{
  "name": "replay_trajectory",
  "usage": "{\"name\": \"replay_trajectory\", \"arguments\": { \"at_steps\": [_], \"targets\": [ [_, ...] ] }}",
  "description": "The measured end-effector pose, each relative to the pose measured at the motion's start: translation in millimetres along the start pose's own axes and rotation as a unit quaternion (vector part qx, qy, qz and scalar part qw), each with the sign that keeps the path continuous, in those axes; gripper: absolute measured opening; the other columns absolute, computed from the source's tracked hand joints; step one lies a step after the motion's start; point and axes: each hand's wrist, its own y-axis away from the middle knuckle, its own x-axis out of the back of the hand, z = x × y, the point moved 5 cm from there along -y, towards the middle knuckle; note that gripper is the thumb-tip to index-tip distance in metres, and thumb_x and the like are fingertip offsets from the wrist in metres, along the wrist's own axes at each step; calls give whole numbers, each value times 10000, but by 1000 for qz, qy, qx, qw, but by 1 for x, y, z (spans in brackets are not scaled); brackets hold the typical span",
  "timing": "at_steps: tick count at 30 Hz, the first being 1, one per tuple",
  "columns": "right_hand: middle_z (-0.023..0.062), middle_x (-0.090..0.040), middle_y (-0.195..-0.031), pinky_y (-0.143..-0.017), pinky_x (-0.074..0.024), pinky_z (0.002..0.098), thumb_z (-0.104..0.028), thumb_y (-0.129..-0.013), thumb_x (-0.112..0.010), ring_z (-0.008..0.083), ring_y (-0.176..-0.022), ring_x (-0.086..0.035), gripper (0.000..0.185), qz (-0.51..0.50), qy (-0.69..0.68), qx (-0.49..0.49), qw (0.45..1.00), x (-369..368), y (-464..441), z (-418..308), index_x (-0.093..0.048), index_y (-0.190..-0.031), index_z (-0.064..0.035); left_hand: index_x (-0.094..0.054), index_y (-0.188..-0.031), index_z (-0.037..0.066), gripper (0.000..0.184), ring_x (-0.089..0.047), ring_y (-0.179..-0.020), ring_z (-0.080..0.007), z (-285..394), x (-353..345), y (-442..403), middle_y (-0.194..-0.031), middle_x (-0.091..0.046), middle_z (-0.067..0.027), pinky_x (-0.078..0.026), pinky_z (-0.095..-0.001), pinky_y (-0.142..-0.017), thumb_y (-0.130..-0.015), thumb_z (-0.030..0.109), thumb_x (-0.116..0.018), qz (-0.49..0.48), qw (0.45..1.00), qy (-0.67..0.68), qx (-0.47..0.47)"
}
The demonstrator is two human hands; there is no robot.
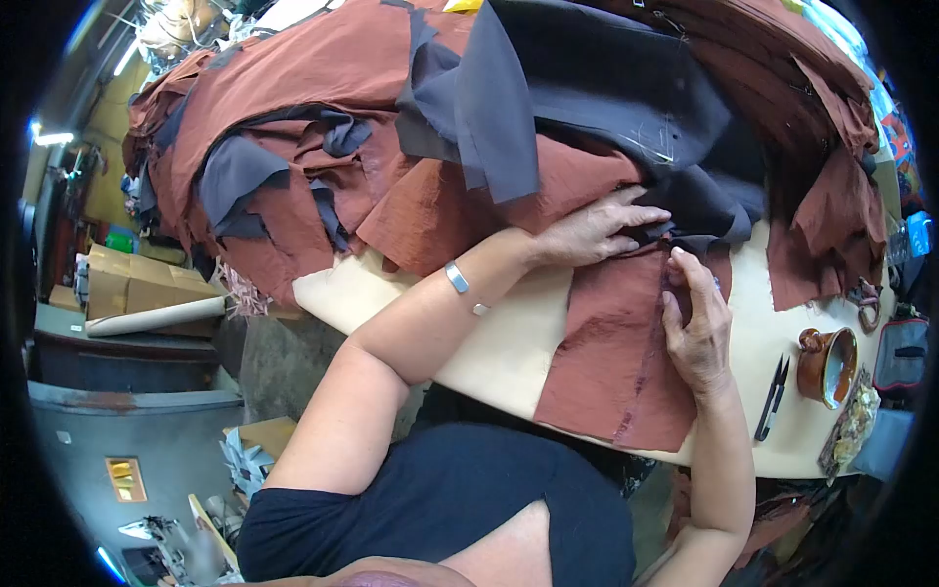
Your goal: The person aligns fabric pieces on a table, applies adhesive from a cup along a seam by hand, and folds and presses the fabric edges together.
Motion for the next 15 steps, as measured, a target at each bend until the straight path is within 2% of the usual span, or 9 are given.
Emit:
{"name": "replay_trajectory", "arguments": {
  "at_steps": [2, 3, 5, 6, 9, 10, 11, 13, 15],
  "targets": [
    [145, -604, -1067, -833, -483, 349, 70, -766, -590, 274, -913, -607, 507, 4, -1, 24, 1000, -1, -2, 1, -486, -1252, -29, -508, -1265, 77, 450, -404, -1220, -383, -7, -3, 2, -1267, -429, -252, -315, -396, -1046, -828, 69, -615, -21, 1000, 6, 23],
    [148, -605, -1066, -830, -484, 350, 67, -766, -591, 274, -913, -607, 508, 4, 5, 27, 1000, 1, -1, 1, -486, -1254, -30, -498, -1283, 95, 479, -359, -1269, -395, -5, -1, 0, -1327, -417, -234, -280, -406, -1077, -820, 68, -620, -51, 998, -2, 45],
    [169, -603, -1068, -826, -483, 359, 47, -770, -591, 296, -912, -608, 467, -34, -9, 5, 999, 4, -7, -5, -512, -1223, -35, -479, -1313, 115, 516, -312, -1308, -402, -14, -4, 2, -1326, -486, -133, -238, -453, -1100, -817, 58, -608, -57, 997, -6, 43],
    [169, -604, -1068, -824, -482, 375, 34, -772, -592, 316, -909, -606, 434, -12, 4, 36, 999, 4, -8, -5, -526, -1195, -37, -480, -1311, 113, 520, -301, -1316, -402, -10, -2, 0, -1327, -486, -140, -230, -453, -1105, -810, 49, -602, -81, 995, -10, 57],
    [160, -614, -1004, -814, -477, 361, 13, -776, -585, 308, -904, -607, 311, -10, -31, 8, 999, 3, -13, -2, -560, -1083, -28, -538, -1257, 83, 475, -448, -1168, -279, -8, 4, -1, -1175, -552, -118, -317, -364, -1041, -798, -36, -559, -49, 998, 15, 37],
    [151, -613, -983, -805, -477, 359, 21, -771, -581, 306, -896, -605, 286, -5, -41, 0, 999, 2, -13, 2, -562, -1053, -26, -545, -1254, 91, 458, -445, -1181, -281, -5, 7, -3, -1183, -544, -134, -312, -369, -1048, -811, -23, -562, -53, 997, 31, 42],
    [141, -612, -962, -796, -477, 358, 28, -766, -577, 304, -887, -604, 261, -2, -55, -6, 998, 1, -13, 6, -564, -1022, -24, -546, -1259, 102, 438, -434, -1211, -280, 0, 9, -2, -1208, -536, -142, -301, -365, -1061, -834, -3, -556, -51, 996, -17, 68],
    [128, -603, -952, -799, -471, 354, 36, -757, -573, 299, -892, -595, 244, 5, -55, 1, 998, 1, -12, 6, -561, -994, -21, -550, -1259, 110, 415, -409, -1251, -289, -3, 9, -3, -1262, -515, -152, -281, -365, -1080, -856, 15, -543, -41, 995, 9, 88],
    [119, -593, -952, -805, -464, 352, 42, -746, -572, 294, -898, -586, 239, 11, -44, 12, 999, 0, -12, 6, -558, -976, -20, -569, -1230, 104, 386, -429, -1243, -293, -2, 11, -3, -1259, -529, -160, -313, -362, -1069, -859, 2, -531, -10, 996, -72, 55]
  ]
}}
